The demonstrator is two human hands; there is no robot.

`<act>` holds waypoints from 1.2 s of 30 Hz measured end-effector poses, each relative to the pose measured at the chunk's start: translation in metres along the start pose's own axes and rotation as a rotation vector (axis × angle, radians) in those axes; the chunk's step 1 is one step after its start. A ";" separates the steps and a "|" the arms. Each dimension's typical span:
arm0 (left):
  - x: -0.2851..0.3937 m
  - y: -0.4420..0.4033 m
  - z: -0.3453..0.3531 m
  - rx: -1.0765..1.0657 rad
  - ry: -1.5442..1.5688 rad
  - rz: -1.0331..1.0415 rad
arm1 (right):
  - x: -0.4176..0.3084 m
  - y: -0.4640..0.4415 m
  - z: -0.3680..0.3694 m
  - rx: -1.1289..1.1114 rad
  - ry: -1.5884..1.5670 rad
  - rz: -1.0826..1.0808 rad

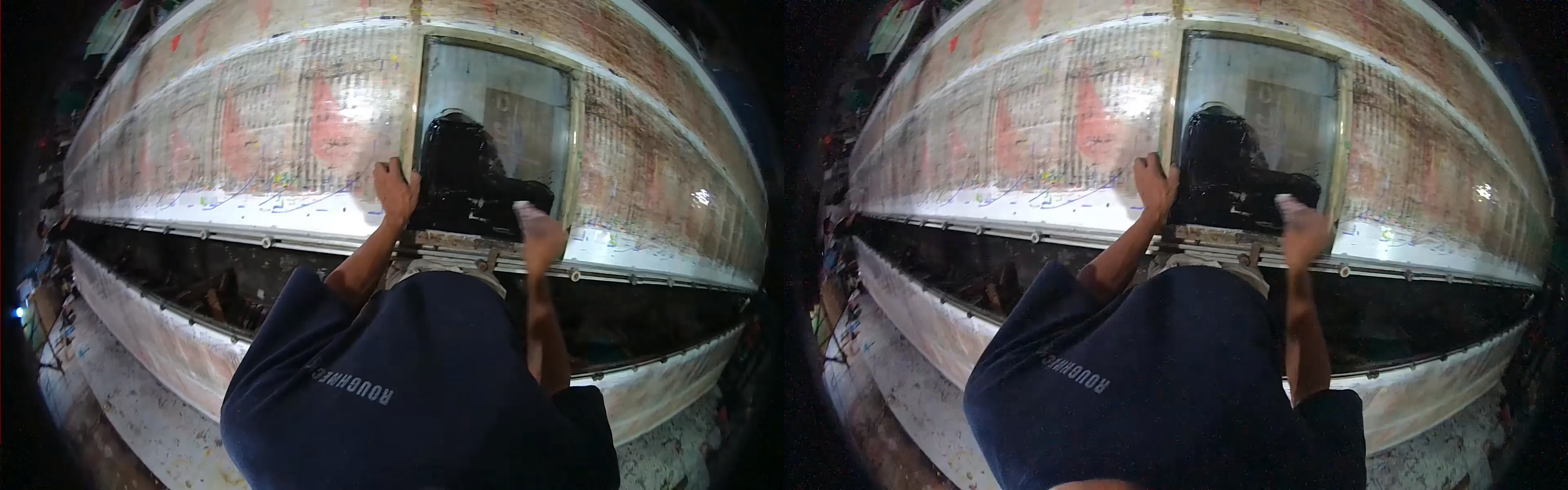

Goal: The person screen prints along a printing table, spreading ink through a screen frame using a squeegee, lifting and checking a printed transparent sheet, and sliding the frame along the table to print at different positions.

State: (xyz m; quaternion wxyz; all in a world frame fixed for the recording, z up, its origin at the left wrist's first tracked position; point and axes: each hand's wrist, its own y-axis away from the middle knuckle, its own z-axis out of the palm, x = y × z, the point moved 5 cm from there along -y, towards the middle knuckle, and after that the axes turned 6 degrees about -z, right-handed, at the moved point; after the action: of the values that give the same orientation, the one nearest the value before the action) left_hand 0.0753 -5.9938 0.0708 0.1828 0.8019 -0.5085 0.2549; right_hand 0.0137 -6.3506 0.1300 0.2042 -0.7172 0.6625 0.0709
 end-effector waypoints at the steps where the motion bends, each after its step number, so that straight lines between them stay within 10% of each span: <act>1: 0.000 0.000 0.001 -0.012 0.022 -0.005 | -0.046 -0.009 -0.003 0.002 -0.057 -0.111; 8: -0.002 -0.005 0.000 -0.068 0.100 -0.001 | -0.145 -0.190 0.088 -0.240 -0.073 -0.489; 16: -0.003 -0.007 0.001 -0.083 0.120 0.014 | -0.157 -0.082 0.080 -0.415 -0.013 -0.363; 18: -0.004 -0.009 -0.003 -0.074 0.101 0.024 | -0.147 -0.101 0.084 -0.752 0.013 -0.454; 24: 0.007 -0.003 -0.015 -0.154 0.159 -0.110 | -0.140 -0.136 0.084 -0.071 -0.197 -0.341; 29: 0.014 -0.007 -0.018 -0.068 0.267 0.034 | -0.133 -0.048 0.019 -0.096 -0.117 -0.465; 36: 0.085 0.013 0.032 -0.083 0.458 0.073 | 0.222 0.002 0.000 0.224 -0.979 0.666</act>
State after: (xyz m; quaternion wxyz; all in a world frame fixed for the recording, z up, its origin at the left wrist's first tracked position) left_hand 0.1008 -6.0785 0.0957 0.3169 0.6961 -0.4925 0.4153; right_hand 0.0366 -6.5546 0.0467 0.5265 -0.3291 0.6839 0.3831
